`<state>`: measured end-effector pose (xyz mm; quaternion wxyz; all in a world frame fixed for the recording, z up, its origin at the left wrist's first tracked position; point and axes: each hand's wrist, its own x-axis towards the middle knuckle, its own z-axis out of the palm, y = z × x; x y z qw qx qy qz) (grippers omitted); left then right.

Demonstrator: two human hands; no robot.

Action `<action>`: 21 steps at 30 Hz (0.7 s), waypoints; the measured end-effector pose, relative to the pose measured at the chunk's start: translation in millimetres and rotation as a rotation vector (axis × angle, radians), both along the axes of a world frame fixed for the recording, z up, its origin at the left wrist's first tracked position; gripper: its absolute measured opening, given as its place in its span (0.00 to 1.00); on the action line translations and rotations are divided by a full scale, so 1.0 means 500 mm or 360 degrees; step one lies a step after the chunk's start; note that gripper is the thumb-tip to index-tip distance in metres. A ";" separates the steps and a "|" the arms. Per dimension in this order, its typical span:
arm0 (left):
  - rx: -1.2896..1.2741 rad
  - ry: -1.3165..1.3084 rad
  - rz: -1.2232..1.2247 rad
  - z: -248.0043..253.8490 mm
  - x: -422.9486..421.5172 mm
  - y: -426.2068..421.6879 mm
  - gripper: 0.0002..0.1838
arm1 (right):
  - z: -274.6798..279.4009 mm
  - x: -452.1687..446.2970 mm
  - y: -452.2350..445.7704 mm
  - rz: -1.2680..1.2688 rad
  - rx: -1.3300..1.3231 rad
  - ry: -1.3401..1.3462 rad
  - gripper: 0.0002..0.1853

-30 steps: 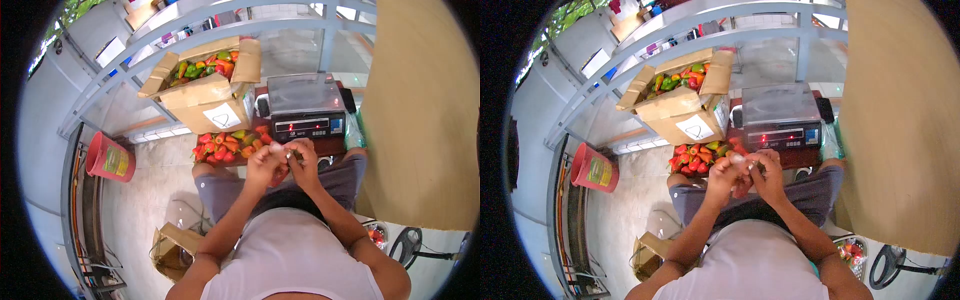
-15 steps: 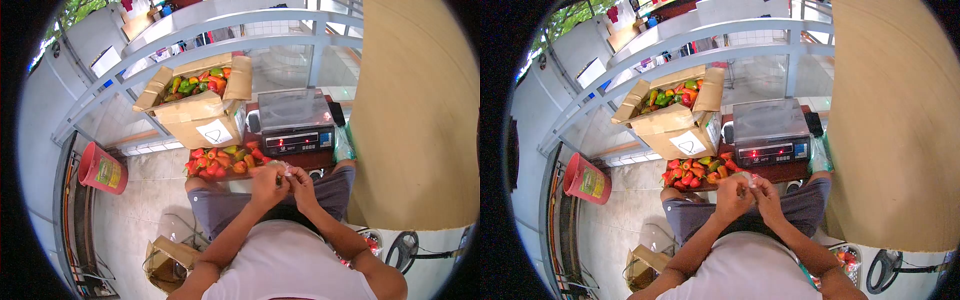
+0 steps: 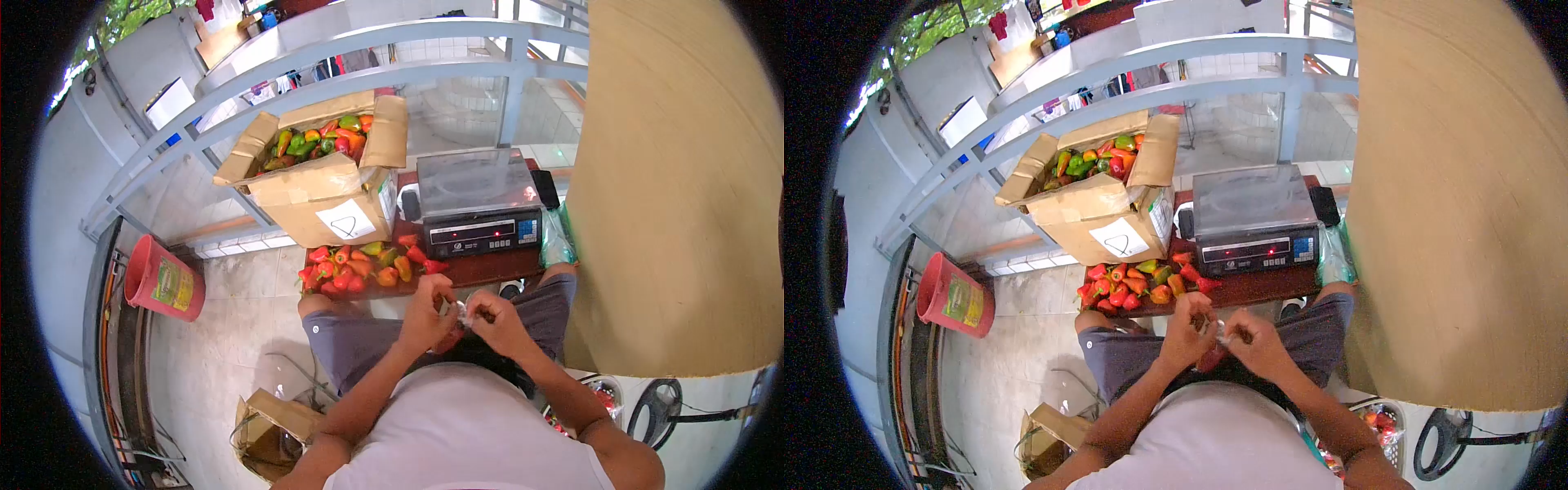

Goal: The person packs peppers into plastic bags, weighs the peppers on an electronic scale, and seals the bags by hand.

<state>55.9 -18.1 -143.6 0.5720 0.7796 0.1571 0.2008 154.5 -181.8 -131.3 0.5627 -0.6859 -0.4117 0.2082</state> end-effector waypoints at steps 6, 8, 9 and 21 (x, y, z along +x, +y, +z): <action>-0.1346 -0.0313 -0.0131 -0.014 0.001 0.011 0.34 | 0.077 -0.015 -0.005 0.0251 0.0285 -0.0157 0.07; -0.1574 0.0082 -0.0163 -0.002 0.010 0.002 0.35 | 0.017 0.008 -0.008 -0.0104 0.0457 -0.0181 0.17; -0.1054 0.0051 -0.0218 -0.004 0.013 -0.011 0.35 | 0.004 0.017 -0.019 -0.0112 0.0556 0.0253 0.21; -0.0407 -0.0026 -0.0597 0.103 -0.015 0.116 0.21 | -0.119 0.036 -0.578 -0.0277 -0.0718 0.1442 0.28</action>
